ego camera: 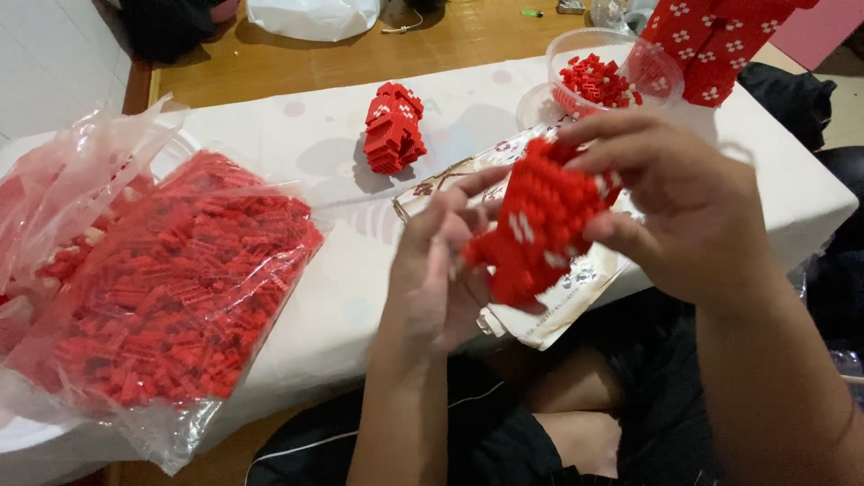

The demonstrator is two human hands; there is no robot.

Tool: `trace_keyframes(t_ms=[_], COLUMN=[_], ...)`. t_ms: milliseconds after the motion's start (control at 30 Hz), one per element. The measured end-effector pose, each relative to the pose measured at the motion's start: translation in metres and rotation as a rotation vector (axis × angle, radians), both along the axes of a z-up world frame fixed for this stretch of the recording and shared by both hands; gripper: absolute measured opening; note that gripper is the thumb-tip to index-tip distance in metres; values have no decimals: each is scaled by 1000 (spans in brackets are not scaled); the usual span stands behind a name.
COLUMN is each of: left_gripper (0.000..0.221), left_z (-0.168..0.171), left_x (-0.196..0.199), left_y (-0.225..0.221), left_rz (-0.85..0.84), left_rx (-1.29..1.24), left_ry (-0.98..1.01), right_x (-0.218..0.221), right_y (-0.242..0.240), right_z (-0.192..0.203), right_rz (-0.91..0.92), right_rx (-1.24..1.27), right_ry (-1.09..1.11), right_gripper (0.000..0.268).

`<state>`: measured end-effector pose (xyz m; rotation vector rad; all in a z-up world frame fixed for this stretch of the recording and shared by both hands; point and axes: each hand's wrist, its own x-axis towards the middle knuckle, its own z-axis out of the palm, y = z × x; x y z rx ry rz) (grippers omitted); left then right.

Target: Assembling a 3D model using small interlocking plastic blocks while following a printed instruction manual.

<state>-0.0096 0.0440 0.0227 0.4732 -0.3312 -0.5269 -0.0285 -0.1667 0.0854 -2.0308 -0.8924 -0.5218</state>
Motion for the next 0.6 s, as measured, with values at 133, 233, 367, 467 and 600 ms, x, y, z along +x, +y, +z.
trace_keyframes(t_ms=[133,233,367,467,600], left_gripper=[71,73,42,44,39], left_z=[3,0,-11,-5,2], left_x=[2,4,12,9,3], left_y=[-5,-8,-14,-19,-18], left_rz=[172,223,258,321,403], left_rx=[62,106,49,149,280], left_ry=[21,-13,101,96,36], right_x=[-8,-12,-11,-9,-8], right_y=[11,15,8,13,19], right_z=[3,8,3,3,1], right_rz=[-276,-169,-206,-172,-142], right_rx=[-10,85,-123,-121,-106], right_ry=[-93,12,-254,-301,-302], right_gripper=[42,50,36,36,32])
